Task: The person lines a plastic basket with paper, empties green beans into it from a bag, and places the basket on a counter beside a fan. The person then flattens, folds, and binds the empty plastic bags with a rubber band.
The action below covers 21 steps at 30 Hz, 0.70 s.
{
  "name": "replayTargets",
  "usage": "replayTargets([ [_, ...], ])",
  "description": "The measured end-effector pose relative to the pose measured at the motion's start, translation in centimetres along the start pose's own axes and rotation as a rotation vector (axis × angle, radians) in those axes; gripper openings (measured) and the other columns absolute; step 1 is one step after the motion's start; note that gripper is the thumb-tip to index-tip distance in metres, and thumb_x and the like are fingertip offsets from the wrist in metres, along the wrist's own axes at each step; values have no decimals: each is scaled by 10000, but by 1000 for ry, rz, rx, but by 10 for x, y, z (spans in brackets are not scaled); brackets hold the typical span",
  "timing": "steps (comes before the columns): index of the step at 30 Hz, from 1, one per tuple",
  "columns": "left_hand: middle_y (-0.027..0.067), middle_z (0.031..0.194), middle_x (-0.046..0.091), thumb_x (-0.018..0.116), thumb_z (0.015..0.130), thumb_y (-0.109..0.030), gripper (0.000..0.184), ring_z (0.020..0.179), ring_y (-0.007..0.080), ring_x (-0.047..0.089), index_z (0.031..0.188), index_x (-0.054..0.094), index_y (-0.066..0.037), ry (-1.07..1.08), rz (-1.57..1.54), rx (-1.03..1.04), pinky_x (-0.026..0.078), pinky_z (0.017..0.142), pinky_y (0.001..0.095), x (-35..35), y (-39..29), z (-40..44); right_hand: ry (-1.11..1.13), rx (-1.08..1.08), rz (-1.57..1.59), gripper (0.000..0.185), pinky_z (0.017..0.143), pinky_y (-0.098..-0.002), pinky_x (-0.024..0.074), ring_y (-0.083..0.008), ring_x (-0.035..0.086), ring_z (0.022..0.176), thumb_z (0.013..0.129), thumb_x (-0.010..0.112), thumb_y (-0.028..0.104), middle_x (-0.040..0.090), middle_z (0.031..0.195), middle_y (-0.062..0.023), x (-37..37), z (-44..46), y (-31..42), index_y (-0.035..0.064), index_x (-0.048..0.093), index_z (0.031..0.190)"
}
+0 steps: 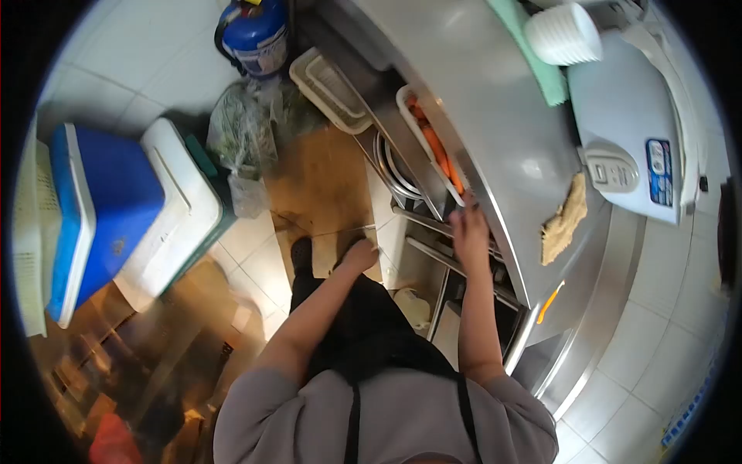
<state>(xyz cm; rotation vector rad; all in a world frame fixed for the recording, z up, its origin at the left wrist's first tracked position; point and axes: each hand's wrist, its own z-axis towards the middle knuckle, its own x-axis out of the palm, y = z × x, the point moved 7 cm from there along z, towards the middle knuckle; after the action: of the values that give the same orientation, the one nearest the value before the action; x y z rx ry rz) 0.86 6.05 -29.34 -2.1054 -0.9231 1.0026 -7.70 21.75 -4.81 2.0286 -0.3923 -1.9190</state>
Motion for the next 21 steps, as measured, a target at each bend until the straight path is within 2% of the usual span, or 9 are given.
replayTargets([
  [1, 244, 967, 574, 482, 785, -265, 334, 924, 394, 538, 918, 599, 18, -18, 27, 11, 428, 818, 439, -3, 27, -18, 75, 318, -51, 434, 917, -405, 358, -405, 459, 1073, 883, 464, 303, 450, 1196, -247, 3, 20, -13, 34, 442, 1223],
  [2, 246, 953, 577, 473, 789, -253, 327, 914, 390, 544, 922, 598, 18, -23, -15, -67, 430, 811, 438, -1, 64, -31, 37, 382, -121, 434, 918, -406, 357, -403, 458, 1076, 883, 463, 303, 450, 1198, -245, 7, 46, -22, 34, 442, 1224],
  [4, 248, 930, 583, 460, 798, -241, 323, 900, 386, 552, 942, 590, 18, -50, -130, -194, 434, 799, 433, -1, 116, -52, -58, 359, -253, 435, 919, -409, 357, -398, 455, 1082, 884, 460, 303, 450, 1203, -239, 7, 91, -31, 35, 441, 1226],
  [6, 246, 911, 587, 453, 809, -242, 330, 896, 382, 555, 971, 576, 18, -112, -283, -285, 436, 790, 426, -11, 139, -68, -113, 355, -353, 436, 920, -412, 356, -393, 452, 1088, 884, 457, 304, 450, 1207, -234, 6, 131, -38, 35, 441, 1227],
  [9, 228, 908, 600, 473, 828, -260, 333, 895, 364, 570, 991, 562, 16, -304, -456, -293, 445, 775, 401, -10, 168, -64, -138, 349, -439, 438, 922, -416, 356, -386, 448, 1096, 884, 453, 305, 449, 1213, -226, 6, 167, -47, 36, 441, 1230],
  [10, 195, 886, 616, 500, 839, -262, 312, 864, 318, 596, 974, 567, 12, -326, -547, -277, 454, 757, 360, -7, 171, -61, -142, 344, -456, 438, 923, -417, 356, -384, 447, 1099, 885, 451, 305, 449, 1215, -223, 6, 173, -48, 36, 441, 1231],
  [14, 160, 878, 621, 507, 846, -217, 269, 828, 257, 604, 981, 564, 8, -332, -667, -267, 457, 743, 321, -11, 168, -46, -158, 325, -529, 440, 926, -422, 355, -374, 442, 1110, 885, 446, 306, 449, 1223, -212, 4, 187, -51, 37, 440, 1234],
  [21, 166, 890, 617, 505, 846, -220, 267, 848, 280, 597, 990, 564, -3, -370, -715, -145, 455, 757, 329, -62, 118, -45, -187, 264, -638, 444, 930, -432, 353, -358, 433, 1130, 887, 436, 308, 448, 1237, -194, -1, 180, -50, 39, 439, 1240],
])
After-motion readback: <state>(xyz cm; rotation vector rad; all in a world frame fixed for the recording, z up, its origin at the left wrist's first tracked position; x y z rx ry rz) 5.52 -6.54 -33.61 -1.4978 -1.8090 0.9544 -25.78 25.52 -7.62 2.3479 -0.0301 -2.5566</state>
